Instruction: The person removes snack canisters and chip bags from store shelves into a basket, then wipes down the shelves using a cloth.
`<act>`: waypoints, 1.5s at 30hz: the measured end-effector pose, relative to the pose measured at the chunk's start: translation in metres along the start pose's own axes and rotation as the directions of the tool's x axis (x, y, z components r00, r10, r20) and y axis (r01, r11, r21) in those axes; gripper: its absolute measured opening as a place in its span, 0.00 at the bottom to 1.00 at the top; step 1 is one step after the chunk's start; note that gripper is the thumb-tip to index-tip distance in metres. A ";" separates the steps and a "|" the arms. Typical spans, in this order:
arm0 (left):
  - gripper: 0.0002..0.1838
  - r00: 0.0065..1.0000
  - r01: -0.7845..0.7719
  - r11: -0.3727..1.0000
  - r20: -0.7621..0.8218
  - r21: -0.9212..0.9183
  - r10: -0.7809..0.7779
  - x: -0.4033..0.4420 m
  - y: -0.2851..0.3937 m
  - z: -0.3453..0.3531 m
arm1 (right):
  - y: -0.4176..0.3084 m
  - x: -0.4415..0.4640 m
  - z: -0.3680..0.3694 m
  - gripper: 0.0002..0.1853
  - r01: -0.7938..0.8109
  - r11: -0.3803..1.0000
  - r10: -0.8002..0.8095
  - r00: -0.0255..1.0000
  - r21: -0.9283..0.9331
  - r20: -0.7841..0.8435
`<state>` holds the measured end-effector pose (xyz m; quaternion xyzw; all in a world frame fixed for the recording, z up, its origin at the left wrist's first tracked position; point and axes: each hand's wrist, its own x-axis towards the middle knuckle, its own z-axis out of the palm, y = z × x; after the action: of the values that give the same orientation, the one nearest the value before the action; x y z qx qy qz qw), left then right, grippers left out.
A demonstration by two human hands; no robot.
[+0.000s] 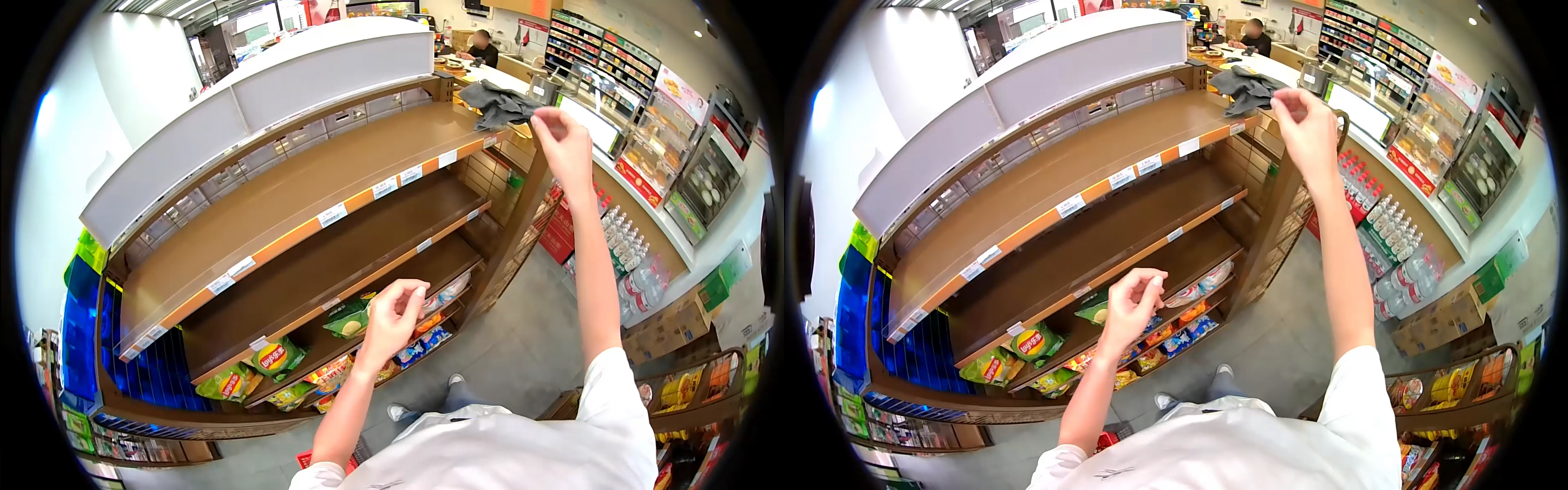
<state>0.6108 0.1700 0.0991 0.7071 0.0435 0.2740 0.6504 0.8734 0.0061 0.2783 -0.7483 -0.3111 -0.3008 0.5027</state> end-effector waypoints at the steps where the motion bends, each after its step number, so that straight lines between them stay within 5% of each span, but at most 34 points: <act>1: 0.09 1.000 0.003 1.000 -0.016 0.017 -0.003 0.002 0.002 -0.004 | 0.009 0.015 0.004 0.10 0.004 0.999 -0.004 1.000 -0.035 -0.005; 4: 0.09 0.998 0.007 0.998 -0.059 0.067 -0.003 0.005 0.012 -0.009 | 0.063 0.063 0.021 0.17 0.118 0.951 -0.124 0.992 -0.285 -0.002; 9: 0.09 0.995 0.049 0.995 -0.088 0.082 -0.042 0.009 0.012 0.003 | 0.074 0.106 0.040 0.32 -0.108 0.827 0.229 0.961 -0.551 0.156; 13: 0.09 0.994 0.067 0.993 -0.094 0.101 -0.058 0.009 0.003 0.014 | 0.079 0.119 0.052 0.31 -0.045 0.789 0.279 0.915 -0.613 0.292; 16: 0.08 0.992 0.070 0.992 -0.109 0.107 -0.059 0.009 0.000 0.021 | 0.097 0.122 0.058 0.16 0.033 0.809 0.174 0.940 -0.586 0.293; 18: 0.09 0.996 0.064 0.988 -0.077 0.137 -0.054 0.013 0.003 0.024 | 0.095 0.116 0.056 0.14 0.103 0.873 -0.009 0.981 -0.477 0.196; 22: 0.09 0.995 0.095 0.987 -0.055 0.130 -0.089 0.025 0.011 0.031 | 0.080 0.116 0.050 0.12 0.088 0.989 -0.078 0.993 -0.119 0.090; 24: 0.09 0.997 0.058 0.989 -0.056 0.139 -0.051 0.032 0.017 0.034 | 0.069 0.117 0.047 0.14 0.151 0.946 -0.179 0.981 0.287 0.073; 29: 0.07 0.978 -0.139 0.982 -0.140 0.126 0.157 0.048 0.037 0.040 | 0.009 0.073 0.010 0.11 0.050 0.857 -0.210 0.943 0.512 0.259; 34: 0.31 0.860 -0.401 0.817 -0.137 0.414 0.491 0.045 0.063 0.045 | -0.028 -0.008 -0.020 0.07 -0.241 0.847 -0.146 0.751 0.473 0.644; 35: 0.36 0.881 -0.409 0.824 -0.065 0.393 0.469 0.042 0.060 0.045 | -0.030 -0.025 -0.019 0.07 -0.319 0.838 -0.115 0.689 0.442 0.715; 38: 0.22 0.957 -0.278 0.914 0.010 0.295 0.288 0.028 0.039 0.044 | -0.012 -0.079 -0.006 0.07 -0.430 0.796 -0.088 0.615 0.426 0.784; 40: 0.11 0.987 -0.034 0.996 -0.151 0.088 0.047 0.014 0.022 0.050 | 0.002 -0.105 -0.001 0.07 -0.492 0.800 -0.004 0.566 0.342 0.824; 45: 0.10 0.979 0.151 0.984 -0.154 0.099 -0.135 0.011 0.006 0.042 | 0.027 -0.146 0.013 0.09 -0.487 0.822 0.073 0.604 0.295 0.794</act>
<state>0.6371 0.1366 0.1087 0.7149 0.1570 0.2747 0.6236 0.8043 -0.0139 0.1473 -0.6933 -0.4291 0.2107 0.5393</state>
